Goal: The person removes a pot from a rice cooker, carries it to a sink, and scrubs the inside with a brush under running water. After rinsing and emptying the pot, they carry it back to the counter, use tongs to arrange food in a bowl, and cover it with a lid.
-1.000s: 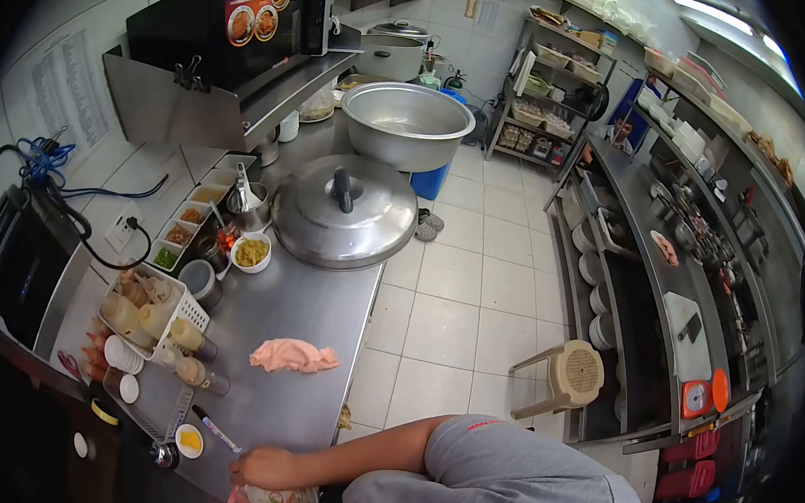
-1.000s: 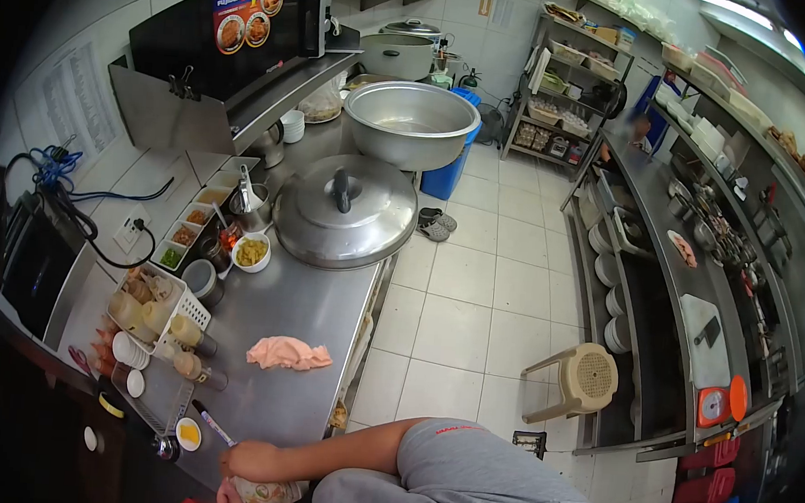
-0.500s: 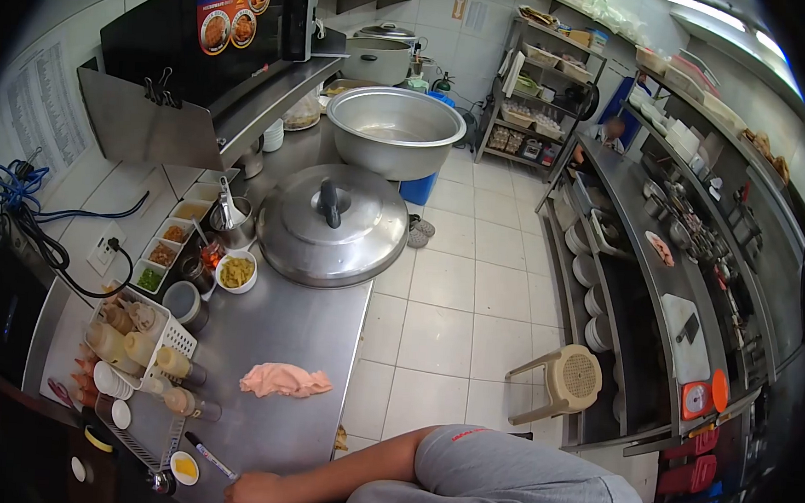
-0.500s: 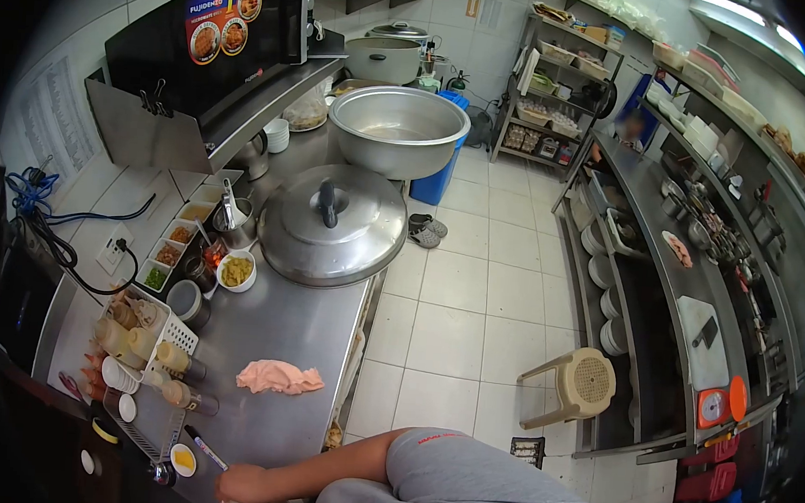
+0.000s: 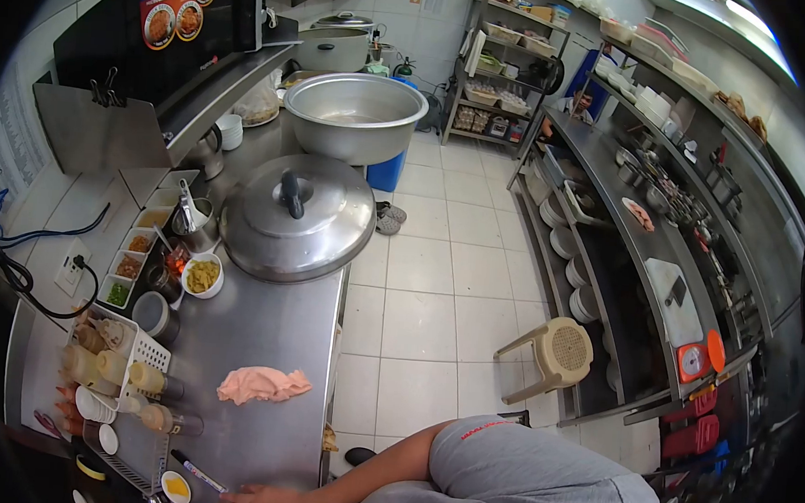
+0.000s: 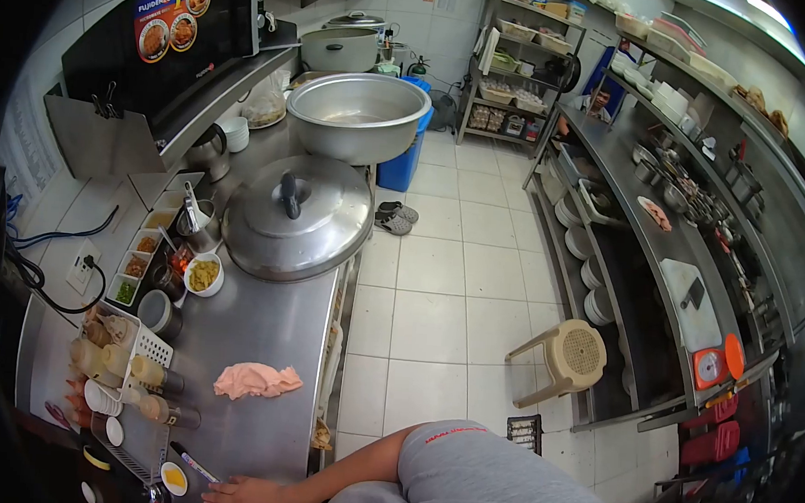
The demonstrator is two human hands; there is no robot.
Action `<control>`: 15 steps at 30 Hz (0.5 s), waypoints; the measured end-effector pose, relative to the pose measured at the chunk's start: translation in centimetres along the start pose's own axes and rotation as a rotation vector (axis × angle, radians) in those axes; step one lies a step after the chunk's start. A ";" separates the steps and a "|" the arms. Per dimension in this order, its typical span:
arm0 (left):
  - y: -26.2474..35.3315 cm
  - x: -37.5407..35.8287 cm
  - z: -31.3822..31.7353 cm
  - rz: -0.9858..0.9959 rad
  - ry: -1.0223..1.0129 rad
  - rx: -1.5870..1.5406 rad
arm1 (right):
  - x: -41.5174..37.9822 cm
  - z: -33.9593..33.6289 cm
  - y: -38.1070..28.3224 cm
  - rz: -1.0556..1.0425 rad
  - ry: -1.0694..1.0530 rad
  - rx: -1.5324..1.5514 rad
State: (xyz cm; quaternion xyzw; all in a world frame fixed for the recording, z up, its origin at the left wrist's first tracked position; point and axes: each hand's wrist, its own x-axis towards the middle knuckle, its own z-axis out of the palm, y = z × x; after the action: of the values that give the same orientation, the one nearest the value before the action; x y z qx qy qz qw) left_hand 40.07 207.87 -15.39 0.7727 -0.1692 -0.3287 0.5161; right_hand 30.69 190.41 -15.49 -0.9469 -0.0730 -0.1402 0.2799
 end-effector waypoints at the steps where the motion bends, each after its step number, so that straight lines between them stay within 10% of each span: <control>1: -0.2 0.1 -0.1 0.002 -0.010 -0.019 | 0.1 -0.9 -0.2 0.023 -0.010 0.026; 9: -0.9 1.1 -0.4 -0.039 -0.211 -0.372 | -0.3 -0.6 -0.6 0.102 0.278 0.163; 11: -3.9 4.0 0.1 -0.050 -0.181 -0.940 | -0.5 -1.3 -0.8 0.187 0.265 0.170; 15: -1.0 1.1 -1.4 0.342 0.262 -0.224 | -0.2 -0.8 -1.9 0.303 0.600 -0.158</control>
State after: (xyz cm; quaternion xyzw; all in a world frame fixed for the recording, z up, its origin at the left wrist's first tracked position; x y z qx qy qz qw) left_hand 41.73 208.61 -16.33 0.7069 -0.1916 -0.1500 0.6641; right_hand 29.91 191.60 -13.96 -0.8824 0.1653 -0.3744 0.2322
